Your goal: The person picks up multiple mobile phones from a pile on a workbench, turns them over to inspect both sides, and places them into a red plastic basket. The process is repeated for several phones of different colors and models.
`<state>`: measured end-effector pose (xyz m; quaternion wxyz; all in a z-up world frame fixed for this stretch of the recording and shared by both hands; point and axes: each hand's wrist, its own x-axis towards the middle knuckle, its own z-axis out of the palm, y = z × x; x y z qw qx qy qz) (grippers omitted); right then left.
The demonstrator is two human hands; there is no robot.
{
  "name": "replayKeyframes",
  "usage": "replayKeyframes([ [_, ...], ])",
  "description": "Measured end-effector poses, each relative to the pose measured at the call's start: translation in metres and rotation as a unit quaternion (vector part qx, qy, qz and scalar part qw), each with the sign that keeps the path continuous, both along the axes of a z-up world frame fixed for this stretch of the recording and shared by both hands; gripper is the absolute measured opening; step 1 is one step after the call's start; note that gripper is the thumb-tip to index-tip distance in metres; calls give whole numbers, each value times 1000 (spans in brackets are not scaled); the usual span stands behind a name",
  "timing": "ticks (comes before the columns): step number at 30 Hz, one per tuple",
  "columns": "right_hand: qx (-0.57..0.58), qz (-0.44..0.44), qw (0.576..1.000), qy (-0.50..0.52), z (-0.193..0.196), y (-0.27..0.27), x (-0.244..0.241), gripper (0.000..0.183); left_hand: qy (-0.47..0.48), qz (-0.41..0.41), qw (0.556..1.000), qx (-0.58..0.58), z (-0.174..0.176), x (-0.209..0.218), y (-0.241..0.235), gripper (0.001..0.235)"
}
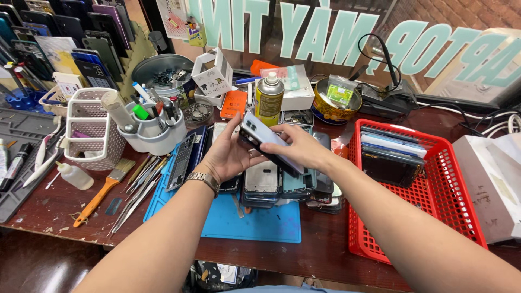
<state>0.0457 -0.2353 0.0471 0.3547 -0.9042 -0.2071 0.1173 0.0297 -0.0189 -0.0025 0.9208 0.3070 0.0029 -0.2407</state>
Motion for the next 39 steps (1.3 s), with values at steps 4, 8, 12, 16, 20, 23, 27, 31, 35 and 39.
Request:
replayKeyframes([
  [4,35,-41,997,50,1,-1,-2,81,-52,-8,998,21,5,-3,-11,61],
  [8,42,-36,994,90,4,-7,1,81,-84,5,994,76,7,-7,-10,67],
  [12,328,-60,883,331,18,-37,-4,78,14,-18,999,37,9,-7,-6,85],
  [16,494,-8,751,437,28,-56,-16,77,50,9,999,17,11,2,-25,100],
  [20,438,-56,810,385,27,-56,-25,77,54,57,995,64,17,13,-53,97],
  [23,311,-135,891,303,20,-45,-26,73,2,69,981,182,24,16,-72,72],
  [27,250,-175,920,244,11,-42,-26,69,-41,20,983,175,31,16,-83,48],
  [31,276,-177,921,209,4,-41,-26,70,-39,18,983,179,34,14,-80,45],
  [35,286,-167,925,186,4,-41,-28,70,-57,21,981,185,35,14,-79,46],
  [39,274,-167,932,172,7,-39,-29,71,-31,35,990,136,36,12,-80,45],
])
